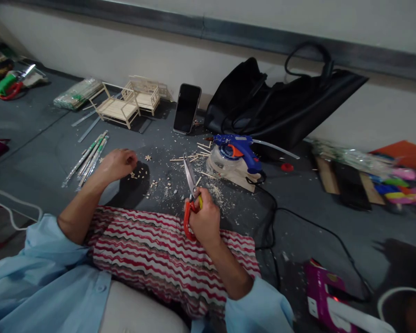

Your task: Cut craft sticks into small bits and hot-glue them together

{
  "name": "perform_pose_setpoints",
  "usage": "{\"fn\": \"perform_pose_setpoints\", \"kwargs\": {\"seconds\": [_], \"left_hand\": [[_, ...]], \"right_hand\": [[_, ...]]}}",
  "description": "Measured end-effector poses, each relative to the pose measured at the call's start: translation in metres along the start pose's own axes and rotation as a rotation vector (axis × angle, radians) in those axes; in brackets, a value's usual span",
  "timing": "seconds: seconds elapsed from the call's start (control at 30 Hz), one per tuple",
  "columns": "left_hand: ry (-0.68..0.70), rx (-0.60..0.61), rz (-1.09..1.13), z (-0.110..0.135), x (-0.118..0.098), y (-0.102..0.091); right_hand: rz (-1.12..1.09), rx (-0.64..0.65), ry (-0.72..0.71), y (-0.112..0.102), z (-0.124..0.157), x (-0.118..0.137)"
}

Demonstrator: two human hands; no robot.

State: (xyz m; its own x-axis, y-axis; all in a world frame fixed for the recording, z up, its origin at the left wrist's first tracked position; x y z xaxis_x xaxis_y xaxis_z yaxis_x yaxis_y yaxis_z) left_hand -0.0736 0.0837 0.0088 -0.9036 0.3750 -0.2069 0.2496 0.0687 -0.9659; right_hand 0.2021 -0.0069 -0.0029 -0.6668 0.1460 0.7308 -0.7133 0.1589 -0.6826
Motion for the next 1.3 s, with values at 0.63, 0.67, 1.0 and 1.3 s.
{"fn": "perform_pose_setpoints", "kwargs": {"seconds": [0.63, 0.67, 1.0, 1.3], "left_hand": [[0.221, 0.349, 0.234, 0.006, -0.048, 0.022], [0.229, 0.337, 0.239, 0.006, -0.048, 0.022], [0.068, 0.004, 1.380, 0.010, -0.065, 0.002], [-0.106, -0.059, 1.855, 0.012, -0.084, 0.006]], "right_hand": [[0.049, 0.007, -0.012, 0.003, 0.000, -0.002], [0.057, 0.004, -0.019, 0.003, 0.000, -0.002], [0.049, 0.072, -0.111, 0.005, 0.010, 0.005], [0.079, 0.083, -0.175, 0.007, 0.012, 0.004]]}}
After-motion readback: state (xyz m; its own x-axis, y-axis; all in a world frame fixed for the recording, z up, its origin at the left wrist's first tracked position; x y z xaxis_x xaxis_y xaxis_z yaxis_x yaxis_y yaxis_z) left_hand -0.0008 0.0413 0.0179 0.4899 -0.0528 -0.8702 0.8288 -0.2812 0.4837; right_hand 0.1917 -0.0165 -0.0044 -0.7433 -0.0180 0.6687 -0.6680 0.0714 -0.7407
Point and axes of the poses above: each hand's wrist, its own z-axis away from the middle knuckle, its own y-axis out of the palm, x = y × z, the point moved 4 cm from there along -z, towards the middle knuckle, and after that the axes turned 15 degrees about y, right-handed, at the moved point
